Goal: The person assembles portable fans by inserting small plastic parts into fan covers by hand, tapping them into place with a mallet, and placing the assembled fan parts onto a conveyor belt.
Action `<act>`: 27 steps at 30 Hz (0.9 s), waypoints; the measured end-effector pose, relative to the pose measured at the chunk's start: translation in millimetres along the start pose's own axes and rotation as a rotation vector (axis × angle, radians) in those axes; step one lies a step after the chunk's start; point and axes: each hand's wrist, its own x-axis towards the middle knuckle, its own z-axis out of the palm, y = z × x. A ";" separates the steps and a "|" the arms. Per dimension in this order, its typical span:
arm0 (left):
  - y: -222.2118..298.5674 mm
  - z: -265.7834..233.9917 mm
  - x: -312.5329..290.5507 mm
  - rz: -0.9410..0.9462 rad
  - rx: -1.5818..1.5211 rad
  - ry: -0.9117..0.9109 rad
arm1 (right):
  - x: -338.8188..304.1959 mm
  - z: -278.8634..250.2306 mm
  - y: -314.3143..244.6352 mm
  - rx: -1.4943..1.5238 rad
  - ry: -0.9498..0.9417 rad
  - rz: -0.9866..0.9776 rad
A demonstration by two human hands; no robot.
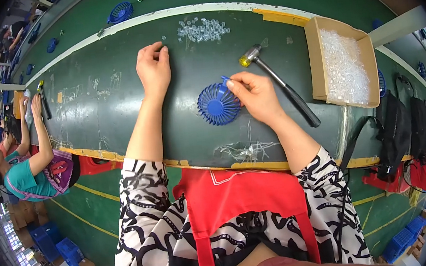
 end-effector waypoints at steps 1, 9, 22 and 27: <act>-2.2 5.8 9.7 0.003 0.065 0.012 | -1.4 -0.6 2.3 -0.045 -0.004 -0.040; -6.3 24.7 38.3 -0.018 0.229 -0.021 | 0.6 -6.6 1.2 -0.103 -0.029 -0.125; 63.3 -19.9 -57.7 -0.768 -1.001 -0.514 | 2.8 -16.8 -12.0 0.212 -0.111 0.067; 71.9 -21.8 -75.7 -0.818 -1.112 -0.671 | -0.2 -16.9 -15.5 0.344 -0.166 0.090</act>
